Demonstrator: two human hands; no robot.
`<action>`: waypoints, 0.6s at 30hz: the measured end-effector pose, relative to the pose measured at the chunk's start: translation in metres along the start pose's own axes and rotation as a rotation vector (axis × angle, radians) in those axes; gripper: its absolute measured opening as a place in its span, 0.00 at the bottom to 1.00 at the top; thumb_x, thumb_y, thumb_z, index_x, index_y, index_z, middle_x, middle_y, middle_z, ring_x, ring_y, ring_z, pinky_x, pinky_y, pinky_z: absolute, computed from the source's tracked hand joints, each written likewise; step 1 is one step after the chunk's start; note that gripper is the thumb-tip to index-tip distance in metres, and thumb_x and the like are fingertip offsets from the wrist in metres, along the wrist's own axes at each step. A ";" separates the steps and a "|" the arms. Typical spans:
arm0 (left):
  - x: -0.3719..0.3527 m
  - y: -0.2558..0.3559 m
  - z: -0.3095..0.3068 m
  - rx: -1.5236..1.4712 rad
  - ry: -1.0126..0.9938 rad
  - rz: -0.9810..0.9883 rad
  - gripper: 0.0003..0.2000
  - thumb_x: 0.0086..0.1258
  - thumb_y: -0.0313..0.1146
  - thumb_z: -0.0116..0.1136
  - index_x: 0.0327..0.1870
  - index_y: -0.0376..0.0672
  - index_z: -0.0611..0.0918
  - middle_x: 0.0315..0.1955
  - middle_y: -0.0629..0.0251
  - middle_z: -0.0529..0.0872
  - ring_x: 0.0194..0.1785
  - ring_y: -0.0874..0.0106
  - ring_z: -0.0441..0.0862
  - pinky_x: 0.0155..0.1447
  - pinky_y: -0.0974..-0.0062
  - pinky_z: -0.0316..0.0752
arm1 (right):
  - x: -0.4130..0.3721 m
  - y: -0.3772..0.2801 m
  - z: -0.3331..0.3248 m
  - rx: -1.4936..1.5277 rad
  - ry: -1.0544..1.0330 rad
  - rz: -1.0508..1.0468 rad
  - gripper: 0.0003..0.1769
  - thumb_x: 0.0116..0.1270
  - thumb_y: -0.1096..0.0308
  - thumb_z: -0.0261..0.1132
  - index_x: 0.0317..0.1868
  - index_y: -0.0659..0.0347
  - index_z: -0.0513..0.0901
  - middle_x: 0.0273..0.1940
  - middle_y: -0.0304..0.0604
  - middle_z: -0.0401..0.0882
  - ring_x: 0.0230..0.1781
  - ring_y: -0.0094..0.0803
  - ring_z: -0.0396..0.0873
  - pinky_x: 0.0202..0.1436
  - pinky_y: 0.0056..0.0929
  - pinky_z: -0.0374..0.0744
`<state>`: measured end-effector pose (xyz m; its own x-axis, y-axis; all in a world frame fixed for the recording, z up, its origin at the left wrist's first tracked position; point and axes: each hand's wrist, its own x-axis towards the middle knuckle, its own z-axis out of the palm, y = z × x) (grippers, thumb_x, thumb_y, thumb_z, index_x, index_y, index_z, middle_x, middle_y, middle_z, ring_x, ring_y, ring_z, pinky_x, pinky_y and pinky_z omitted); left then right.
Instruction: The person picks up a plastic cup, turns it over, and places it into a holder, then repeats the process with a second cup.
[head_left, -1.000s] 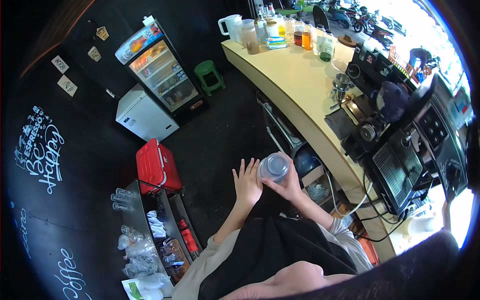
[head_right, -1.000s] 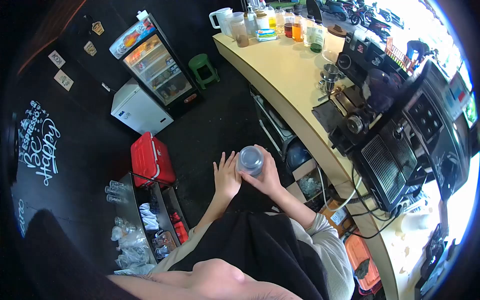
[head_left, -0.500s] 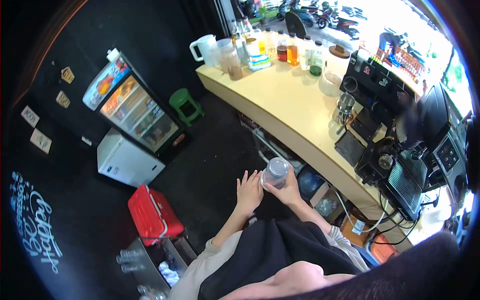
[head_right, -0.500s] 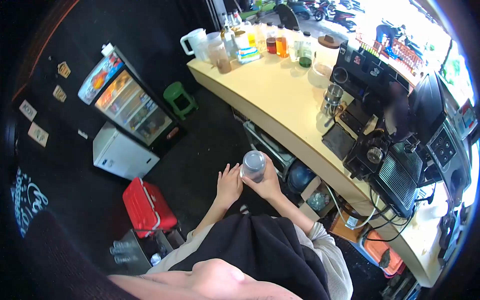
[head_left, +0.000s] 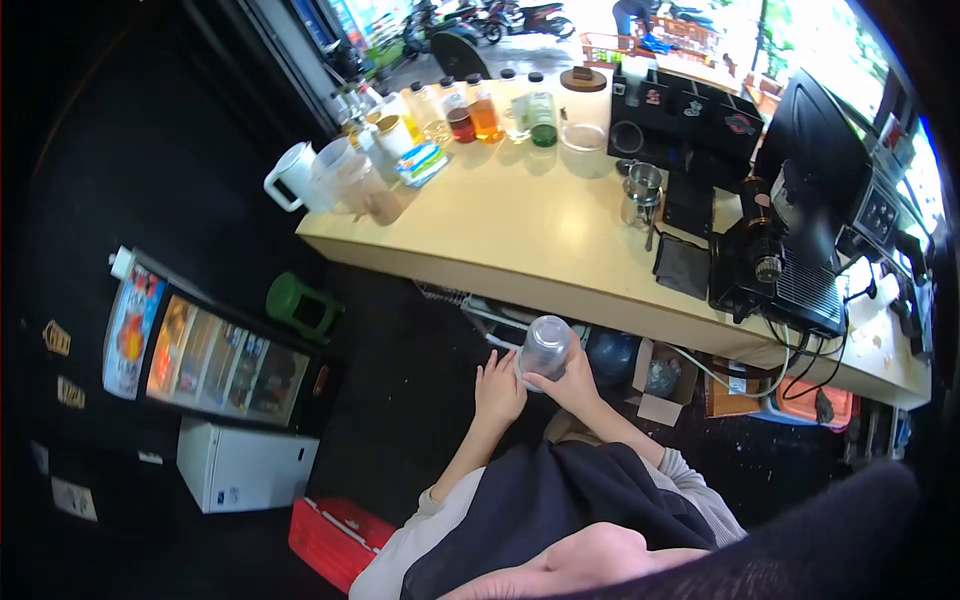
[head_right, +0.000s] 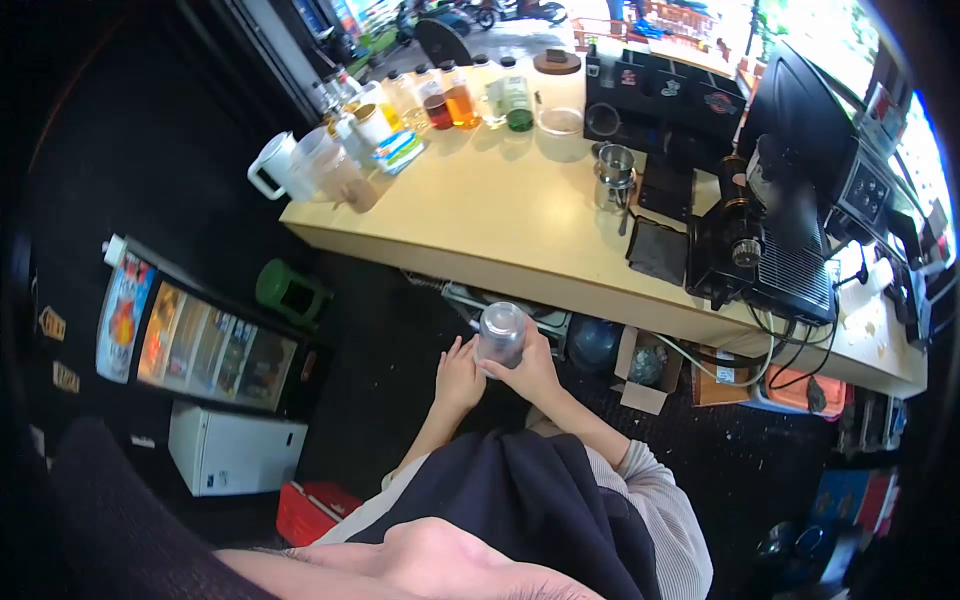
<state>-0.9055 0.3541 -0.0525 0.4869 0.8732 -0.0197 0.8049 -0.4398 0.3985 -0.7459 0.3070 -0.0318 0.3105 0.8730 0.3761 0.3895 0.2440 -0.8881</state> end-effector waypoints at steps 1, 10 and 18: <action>0.010 0.001 0.000 -0.032 -0.021 0.044 0.25 0.72 0.36 0.45 0.69 0.39 0.72 0.69 0.57 0.72 0.75 0.47 0.62 0.73 0.39 0.58 | 0.004 0.005 -0.002 -0.043 0.023 -0.014 0.52 0.44 0.58 0.84 0.66 0.67 0.66 0.54 0.55 0.81 0.55 0.50 0.82 0.60 0.42 0.77; 0.120 0.005 -0.017 -0.071 0.037 0.201 0.23 0.72 0.36 0.45 0.67 0.40 0.73 0.68 0.56 0.73 0.75 0.49 0.63 0.73 0.42 0.58 | 0.089 0.046 -0.004 -0.039 0.171 0.045 0.49 0.46 0.57 0.83 0.64 0.67 0.68 0.55 0.55 0.77 0.57 0.51 0.77 0.62 0.43 0.74; 0.230 0.017 -0.046 -0.024 -0.006 0.222 0.25 0.71 0.36 0.46 0.68 0.39 0.72 0.70 0.58 0.72 0.77 0.51 0.59 0.76 0.37 0.48 | 0.196 0.046 -0.025 -0.290 0.215 -0.069 0.53 0.46 0.62 0.83 0.70 0.66 0.64 0.61 0.53 0.71 0.56 0.42 0.76 0.61 0.38 0.74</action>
<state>-0.7954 0.5571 -0.0079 0.6534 0.7541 0.0659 0.6694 -0.6162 0.4149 -0.6458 0.4787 0.0071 0.4381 0.7423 0.5070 0.6358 0.1428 -0.7585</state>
